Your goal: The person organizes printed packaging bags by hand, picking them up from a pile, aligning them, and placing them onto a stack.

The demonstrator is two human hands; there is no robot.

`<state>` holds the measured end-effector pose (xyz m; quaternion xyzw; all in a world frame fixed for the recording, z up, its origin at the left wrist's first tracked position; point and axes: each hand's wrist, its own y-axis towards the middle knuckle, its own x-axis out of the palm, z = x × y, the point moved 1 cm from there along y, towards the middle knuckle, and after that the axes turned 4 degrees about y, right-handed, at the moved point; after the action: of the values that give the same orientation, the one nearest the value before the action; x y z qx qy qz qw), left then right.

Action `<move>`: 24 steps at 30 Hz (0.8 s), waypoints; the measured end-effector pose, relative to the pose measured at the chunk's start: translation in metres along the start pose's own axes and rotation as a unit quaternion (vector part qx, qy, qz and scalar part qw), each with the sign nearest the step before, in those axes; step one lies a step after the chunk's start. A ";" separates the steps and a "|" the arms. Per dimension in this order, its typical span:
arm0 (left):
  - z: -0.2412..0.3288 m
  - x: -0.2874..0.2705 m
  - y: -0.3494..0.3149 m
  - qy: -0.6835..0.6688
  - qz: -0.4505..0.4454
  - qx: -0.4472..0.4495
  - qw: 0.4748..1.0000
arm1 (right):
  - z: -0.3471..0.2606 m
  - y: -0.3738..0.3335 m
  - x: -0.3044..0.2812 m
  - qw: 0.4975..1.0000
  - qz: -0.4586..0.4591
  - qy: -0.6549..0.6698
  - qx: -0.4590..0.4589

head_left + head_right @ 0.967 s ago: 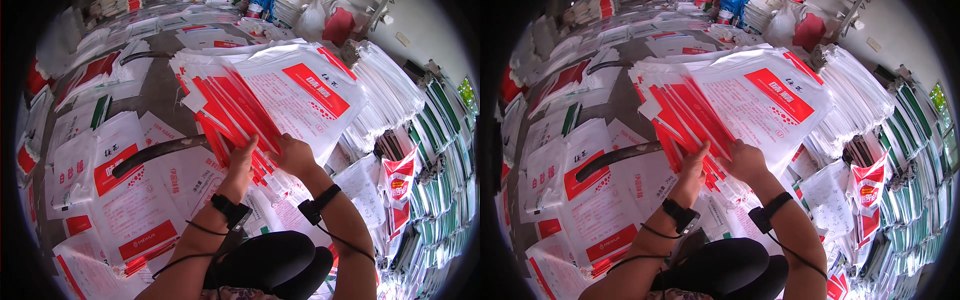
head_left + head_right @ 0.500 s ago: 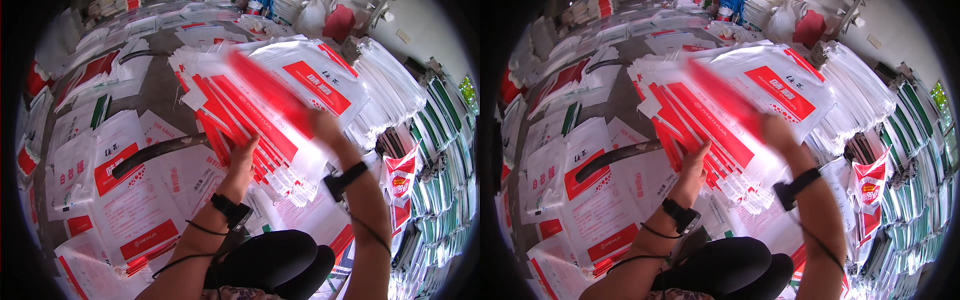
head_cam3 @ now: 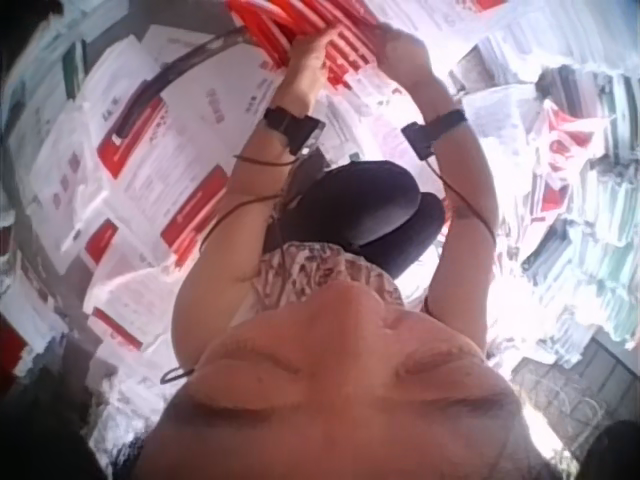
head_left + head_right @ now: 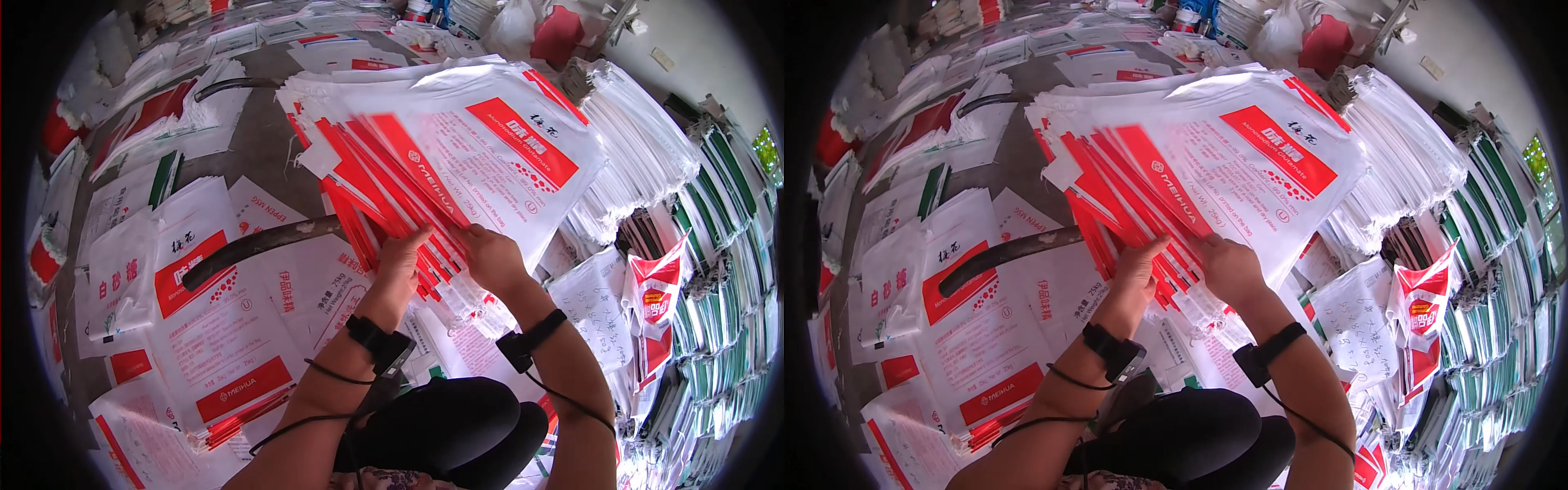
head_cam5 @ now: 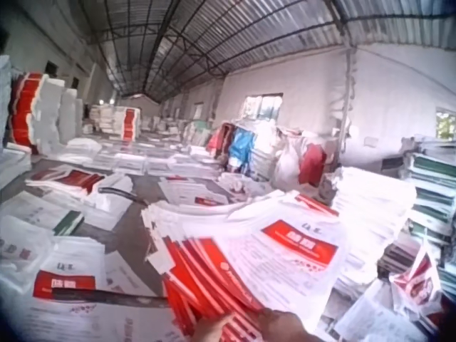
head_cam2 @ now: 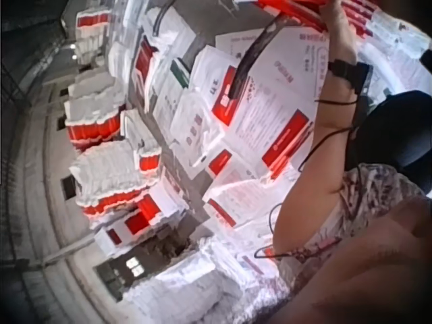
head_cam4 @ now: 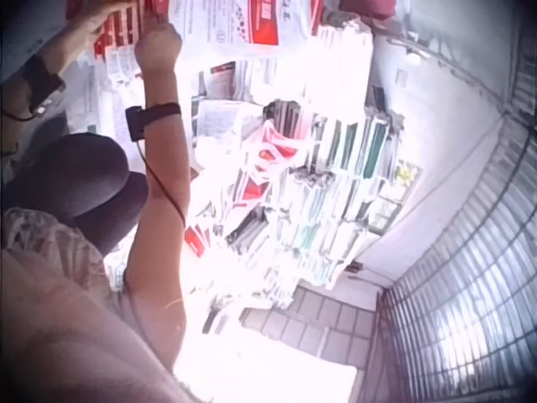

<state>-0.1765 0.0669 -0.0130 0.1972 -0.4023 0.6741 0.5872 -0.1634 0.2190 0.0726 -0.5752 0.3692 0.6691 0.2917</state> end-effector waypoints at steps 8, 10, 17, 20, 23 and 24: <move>0.007 -0.002 -0.006 -0.004 -0.020 -0.021 1.000 | 0.017 0.007 0.007 0.988 0.034 0.133 0.069; 0.003 -0.003 -0.004 0.015 -0.006 -0.012 1.000 | 0.030 0.008 0.014 0.988 0.025 0.126 0.090; 0.003 -0.018 0.002 -0.086 -0.018 -0.012 0.996 | 0.082 0.019 -0.165 0.976 0.165 0.110 0.093; -0.004 -0.019 0.008 0.002 -0.039 0.003 0.999 | 0.041 0.015 -0.203 0.961 0.271 0.045 0.015; 0.009 -0.001 -0.010 -0.025 -0.051 0.018 0.998 | 0.028 0.008 -0.161 0.992 0.107 -0.061 -0.025; 0.012 -0.002 -0.012 -0.032 -0.053 0.035 0.997 | 0.016 0.010 -0.129 0.995 0.083 -0.048 -0.010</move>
<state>-0.1667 0.0562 -0.0039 0.2601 -0.3858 0.6488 0.6021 -0.1586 0.2313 0.2018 -0.5126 0.3945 0.7214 0.2475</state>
